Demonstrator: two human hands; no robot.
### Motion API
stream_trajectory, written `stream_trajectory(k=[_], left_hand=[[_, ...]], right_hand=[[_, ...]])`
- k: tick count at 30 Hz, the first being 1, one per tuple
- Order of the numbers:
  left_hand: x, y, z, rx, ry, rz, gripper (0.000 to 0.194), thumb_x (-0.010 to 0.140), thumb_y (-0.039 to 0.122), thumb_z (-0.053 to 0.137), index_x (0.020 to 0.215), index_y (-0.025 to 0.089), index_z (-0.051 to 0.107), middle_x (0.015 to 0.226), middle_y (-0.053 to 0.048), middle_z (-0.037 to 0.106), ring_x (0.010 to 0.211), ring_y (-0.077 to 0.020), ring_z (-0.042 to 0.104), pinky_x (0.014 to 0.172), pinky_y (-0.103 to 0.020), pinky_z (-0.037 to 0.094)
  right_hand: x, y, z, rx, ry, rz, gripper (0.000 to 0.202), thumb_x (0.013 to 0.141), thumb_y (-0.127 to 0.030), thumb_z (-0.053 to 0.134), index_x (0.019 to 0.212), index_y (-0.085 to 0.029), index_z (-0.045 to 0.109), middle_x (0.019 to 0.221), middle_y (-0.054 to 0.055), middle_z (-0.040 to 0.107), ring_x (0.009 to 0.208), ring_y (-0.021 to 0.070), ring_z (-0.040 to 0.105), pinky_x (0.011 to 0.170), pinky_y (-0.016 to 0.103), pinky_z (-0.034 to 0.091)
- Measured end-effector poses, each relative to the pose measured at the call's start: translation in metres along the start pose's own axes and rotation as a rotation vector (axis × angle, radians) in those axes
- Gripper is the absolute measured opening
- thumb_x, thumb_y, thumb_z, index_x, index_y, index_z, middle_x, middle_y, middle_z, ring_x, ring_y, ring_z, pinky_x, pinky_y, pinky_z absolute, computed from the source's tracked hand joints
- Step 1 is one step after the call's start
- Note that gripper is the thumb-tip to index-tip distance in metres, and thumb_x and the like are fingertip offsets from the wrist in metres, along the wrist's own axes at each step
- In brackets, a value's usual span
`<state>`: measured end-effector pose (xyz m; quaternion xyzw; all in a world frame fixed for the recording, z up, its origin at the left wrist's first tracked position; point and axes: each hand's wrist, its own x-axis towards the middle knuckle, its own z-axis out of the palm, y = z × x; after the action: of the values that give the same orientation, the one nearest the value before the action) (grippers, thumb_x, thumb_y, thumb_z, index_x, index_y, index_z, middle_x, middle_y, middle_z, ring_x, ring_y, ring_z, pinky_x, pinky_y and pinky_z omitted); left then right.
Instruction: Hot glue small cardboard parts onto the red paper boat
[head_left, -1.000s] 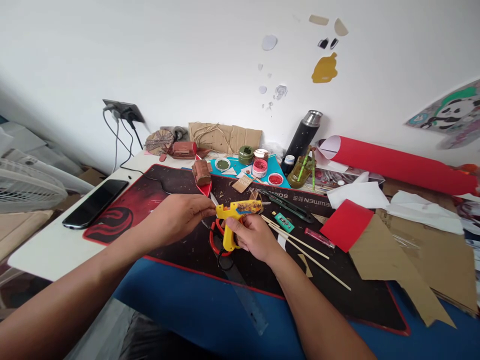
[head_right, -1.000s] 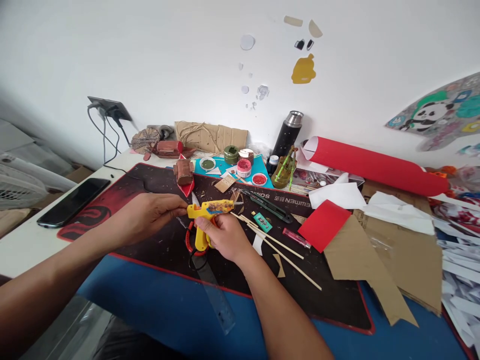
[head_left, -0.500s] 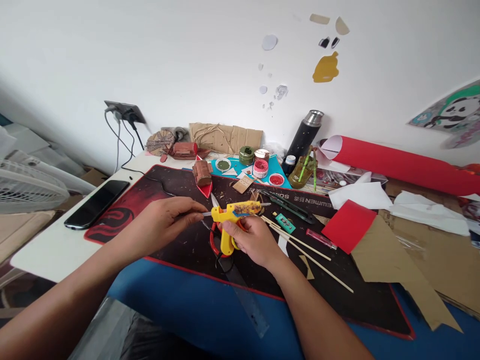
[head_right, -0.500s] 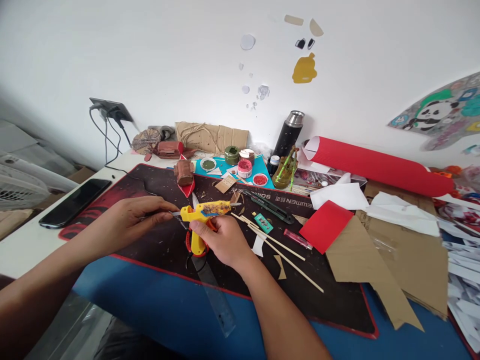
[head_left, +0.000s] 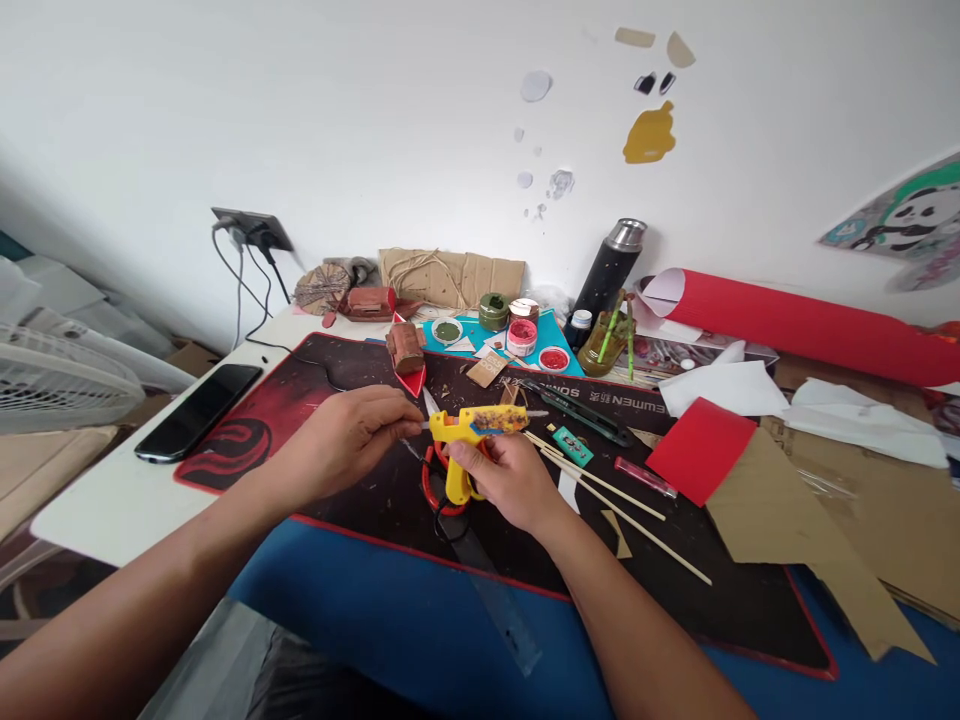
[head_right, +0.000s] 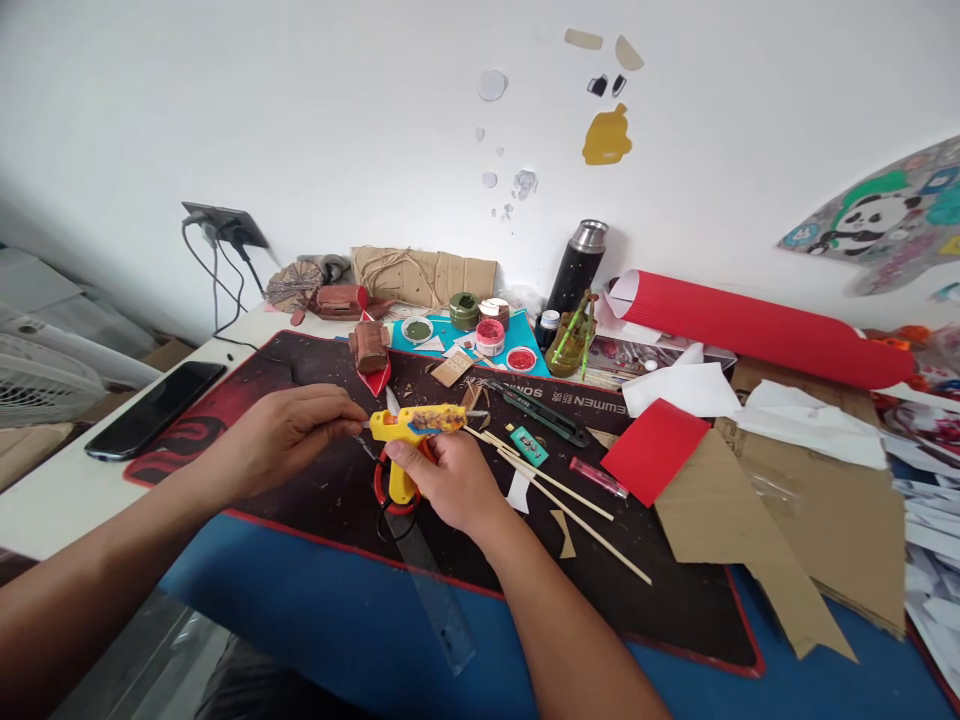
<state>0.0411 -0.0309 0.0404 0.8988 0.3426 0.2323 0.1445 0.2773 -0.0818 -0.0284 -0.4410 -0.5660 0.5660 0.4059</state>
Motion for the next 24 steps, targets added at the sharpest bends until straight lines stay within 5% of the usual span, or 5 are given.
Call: stream_trajectory(k=[13, 24], left_hand=[[0.015, -0.009, -0.004, 0.139, -0.084, 0.122, 0.034, 0.105, 0.021, 0.046, 0.096, 0.020, 0.079, 0.092, -0.008, 0.079, 0.084, -0.0222, 0.073, 0.078, -0.034, 0.058], [0.006, -0.001, -0.012, -0.064, -0.080, -0.098, 0.032, 0.108, 0.041, 0.052, 0.104, 0.022, 0.078, 0.098, -0.004, 0.081, 0.088, -0.0197, 0.076, 0.082, -0.030, 0.060]], right_hand=[[0.001, -0.004, 0.000, -0.101, 0.056, -0.052, 0.063, 0.094, -0.075, 0.064, 0.061, -0.024, 0.049, 0.053, -0.004, 0.040, 0.053, 0.0132, 0.039, 0.052, 0.027, 0.031], [-0.004, -0.012, 0.001, -0.069, 0.053, -0.051, 0.047, 0.095, -0.066, 0.070, 0.078, -0.021, 0.069, 0.068, 0.000, 0.061, 0.064, 0.0170, 0.055, 0.058, 0.028, 0.042]])
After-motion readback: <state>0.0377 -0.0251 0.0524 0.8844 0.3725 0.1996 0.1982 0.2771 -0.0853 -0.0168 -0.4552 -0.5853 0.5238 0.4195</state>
